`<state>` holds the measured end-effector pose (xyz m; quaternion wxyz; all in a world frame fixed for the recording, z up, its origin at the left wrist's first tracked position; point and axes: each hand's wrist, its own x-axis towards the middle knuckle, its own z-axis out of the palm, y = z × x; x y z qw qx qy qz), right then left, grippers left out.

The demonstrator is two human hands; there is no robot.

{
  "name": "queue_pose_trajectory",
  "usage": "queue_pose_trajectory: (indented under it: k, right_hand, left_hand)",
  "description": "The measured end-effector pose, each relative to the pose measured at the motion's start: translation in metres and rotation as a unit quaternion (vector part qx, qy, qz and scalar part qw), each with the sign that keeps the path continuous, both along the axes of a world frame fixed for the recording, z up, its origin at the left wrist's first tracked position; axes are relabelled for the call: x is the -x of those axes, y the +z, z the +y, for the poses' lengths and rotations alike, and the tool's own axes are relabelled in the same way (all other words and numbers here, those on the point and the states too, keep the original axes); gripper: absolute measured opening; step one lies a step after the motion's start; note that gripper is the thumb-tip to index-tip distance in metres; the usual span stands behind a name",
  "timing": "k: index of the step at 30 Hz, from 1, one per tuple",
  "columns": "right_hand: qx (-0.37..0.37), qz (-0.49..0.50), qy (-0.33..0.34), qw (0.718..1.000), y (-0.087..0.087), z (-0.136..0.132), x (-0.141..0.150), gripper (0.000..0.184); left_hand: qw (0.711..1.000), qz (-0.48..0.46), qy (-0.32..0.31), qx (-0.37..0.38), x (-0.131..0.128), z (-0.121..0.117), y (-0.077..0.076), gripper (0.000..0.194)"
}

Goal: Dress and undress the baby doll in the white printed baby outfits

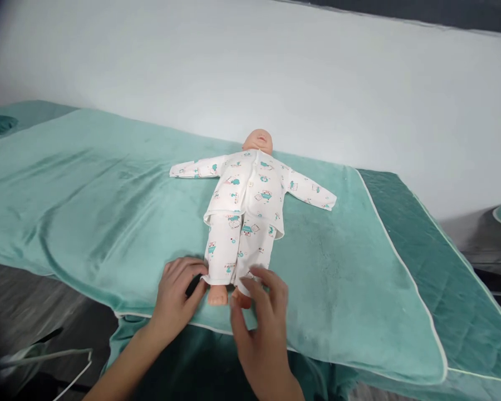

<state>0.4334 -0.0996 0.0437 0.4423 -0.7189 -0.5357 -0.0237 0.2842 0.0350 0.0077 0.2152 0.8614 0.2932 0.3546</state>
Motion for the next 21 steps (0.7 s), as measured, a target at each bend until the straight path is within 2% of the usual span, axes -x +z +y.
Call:
queue_pose_trajectory:
  k: [4, 8, 10, 13, 16, 21]
  right_hand:
    - [0.087, -0.04, 0.032, 0.995, 0.001, 0.009, 0.01, 0.045]
    - [0.089, -0.073, 0.01, 0.993, -0.005, 0.017, 0.012, 0.037]
    - [0.088, -0.085, 0.014, 0.992, -0.006, 0.018, 0.011, 0.034]
    - [0.09, -0.092, 0.025, 0.991, -0.006, 0.02, 0.011, 0.038]
    - [0.082, -0.073, 0.019, 0.994, -0.004, 0.022, 0.012, 0.036]
    - [0.076, -0.049, 0.019, 0.996, -0.003, 0.024, 0.012, 0.025]
  left_hand:
    - [0.999, -0.029, -0.033, 0.023, 0.003, 0.0, 0.001, 0.012]
    - [0.986, -0.095, -0.082, 0.113, 0.013, -0.009, 0.001, 0.014]
    - [0.976, -0.115, -0.086, 0.163, 0.016, -0.017, 0.001, 0.016]
    - [0.965, -0.131, -0.088, 0.209, 0.019, -0.027, 0.001, 0.019]
    - [0.96, -0.138, -0.099, 0.221, 0.019, -0.031, 0.0, 0.022]
    - [0.97, -0.117, -0.113, 0.182, 0.013, -0.028, 0.005, 0.031]
